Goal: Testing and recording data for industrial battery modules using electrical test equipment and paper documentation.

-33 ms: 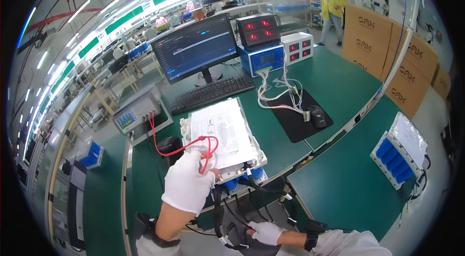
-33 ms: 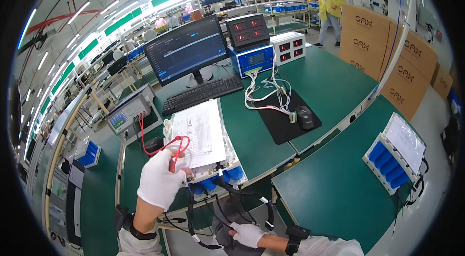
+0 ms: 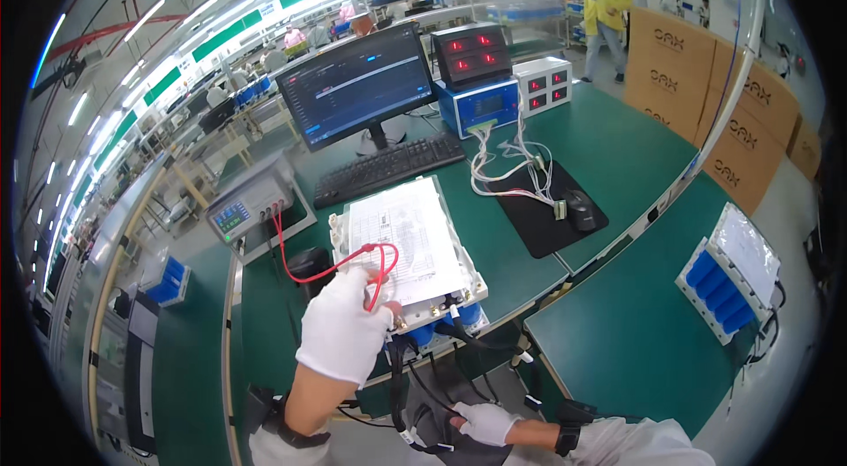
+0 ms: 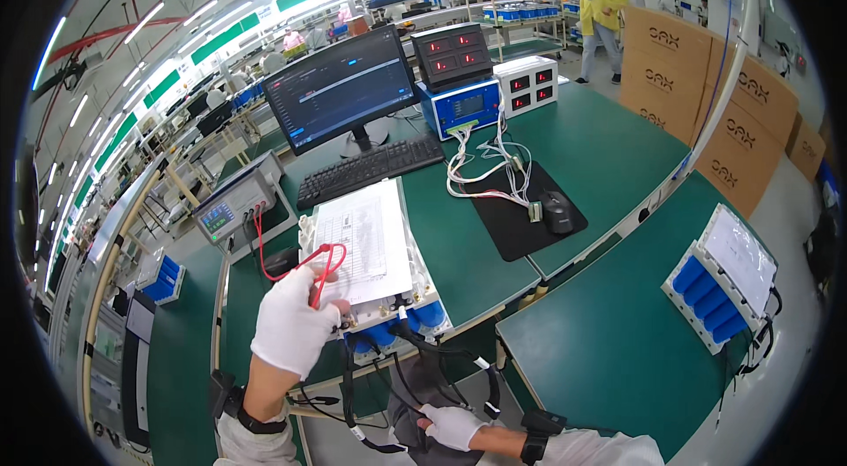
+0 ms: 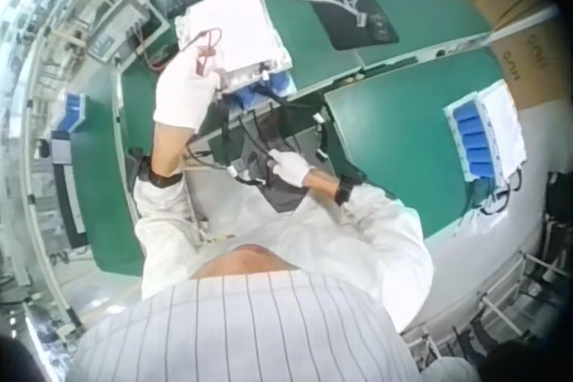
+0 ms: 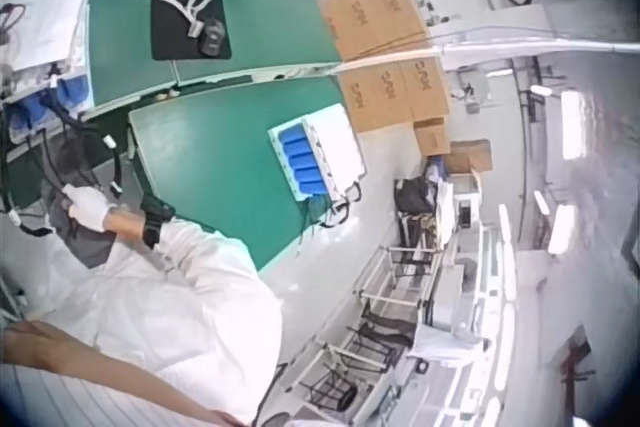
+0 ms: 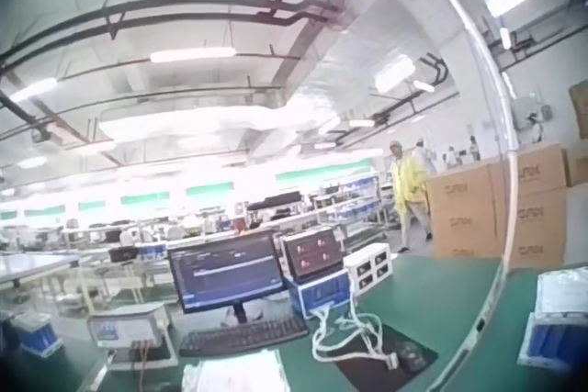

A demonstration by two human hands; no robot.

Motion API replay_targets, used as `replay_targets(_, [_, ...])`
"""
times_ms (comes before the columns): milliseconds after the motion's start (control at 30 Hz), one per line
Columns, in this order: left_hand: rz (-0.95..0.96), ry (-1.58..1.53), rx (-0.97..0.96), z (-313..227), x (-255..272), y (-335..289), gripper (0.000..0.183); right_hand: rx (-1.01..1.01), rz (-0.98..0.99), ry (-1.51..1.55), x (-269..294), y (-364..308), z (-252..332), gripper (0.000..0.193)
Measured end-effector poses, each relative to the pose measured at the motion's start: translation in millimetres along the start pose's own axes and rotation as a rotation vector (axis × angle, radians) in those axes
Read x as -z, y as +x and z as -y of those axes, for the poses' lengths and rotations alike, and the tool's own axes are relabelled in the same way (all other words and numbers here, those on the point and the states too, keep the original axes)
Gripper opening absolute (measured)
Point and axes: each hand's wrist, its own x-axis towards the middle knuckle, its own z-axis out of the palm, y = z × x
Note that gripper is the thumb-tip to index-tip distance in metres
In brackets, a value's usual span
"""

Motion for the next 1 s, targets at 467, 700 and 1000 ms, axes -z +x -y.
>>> replay_targets(467, [-0.57, -1.175, 0.053, 16, -3, -1, 0.037, 0.032, 0.005, 0.056, -3, 0, 5, 0.041])
replay_targets(700, [-0.523, -1.046, 0.151, 22, -28, -4, 0.042, 0.056, -0.017, 0.053, 0, 5, 1, 0.038])
replay_targets(1000, [-0.36, -0.211, -0.09, 48, -41, -29, 0.035, -0.018, -0.042, 0.615, -5, -13, 21, 0.03])
